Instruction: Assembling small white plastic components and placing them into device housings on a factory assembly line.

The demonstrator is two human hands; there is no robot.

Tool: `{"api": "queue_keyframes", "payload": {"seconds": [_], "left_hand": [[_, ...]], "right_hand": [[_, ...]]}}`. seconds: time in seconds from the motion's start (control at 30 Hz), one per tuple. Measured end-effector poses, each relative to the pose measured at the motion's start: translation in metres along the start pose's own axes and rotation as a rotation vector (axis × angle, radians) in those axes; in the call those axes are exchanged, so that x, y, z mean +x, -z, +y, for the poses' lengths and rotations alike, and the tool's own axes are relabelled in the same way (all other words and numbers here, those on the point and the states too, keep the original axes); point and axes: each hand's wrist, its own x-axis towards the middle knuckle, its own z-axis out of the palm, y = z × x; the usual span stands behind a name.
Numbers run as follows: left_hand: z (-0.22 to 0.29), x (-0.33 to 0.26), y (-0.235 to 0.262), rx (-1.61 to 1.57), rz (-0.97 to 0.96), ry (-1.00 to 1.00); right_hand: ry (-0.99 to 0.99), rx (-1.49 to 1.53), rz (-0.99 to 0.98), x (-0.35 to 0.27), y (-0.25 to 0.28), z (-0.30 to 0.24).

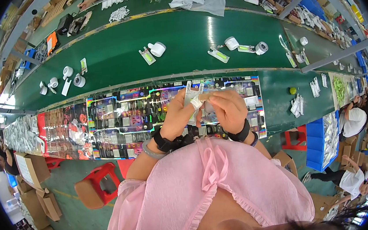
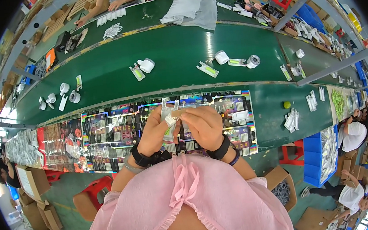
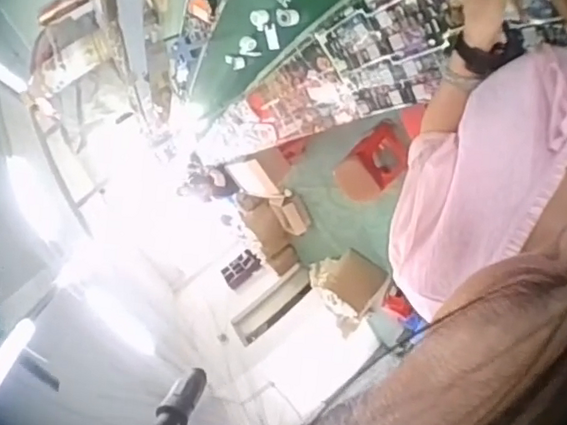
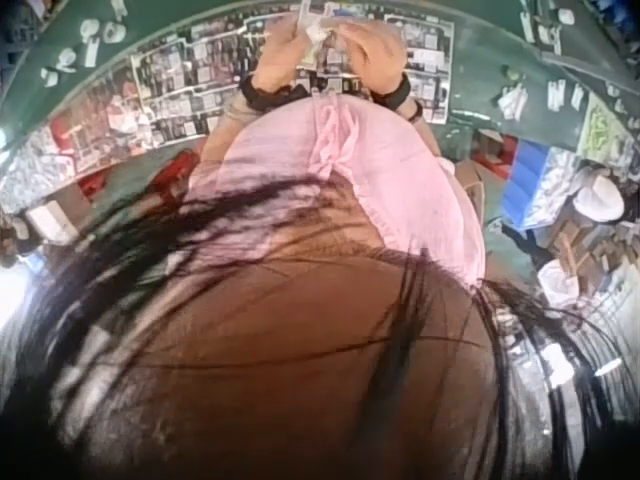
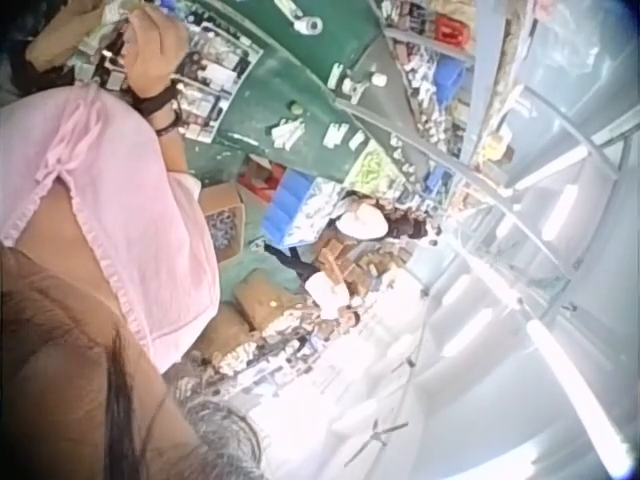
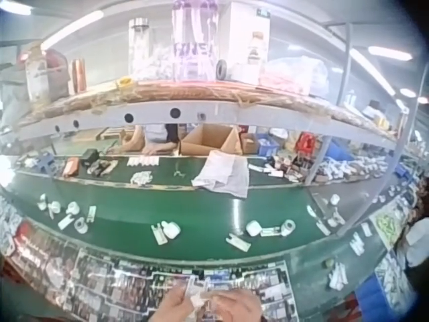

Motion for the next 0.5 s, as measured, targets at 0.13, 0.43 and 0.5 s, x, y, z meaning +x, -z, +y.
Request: {"api": "queue_keyframes", "payload": {"seconds": [0.13, 0.43, 0.5], "left_hand": [[0.0024, -0.0029, -0.0064, -0.113, -0.091, 0.057], [0.0091, -0.0011, -0.0096, 0.121, -0.062, -0.037], [0.0066, -0.0018, -0.0096, 0.081, -0.097, -0.055]], "right_hand": [[-0.071, 0.005, 0.019, -0.0043, 0.0001, 0.0048], [-0.153, 0.073, 0.068, -0.0019, -0.0006, 0.0032], [-0.233, 0.103, 0.077, -0.0072, 0.0012, 0.0031]]}}
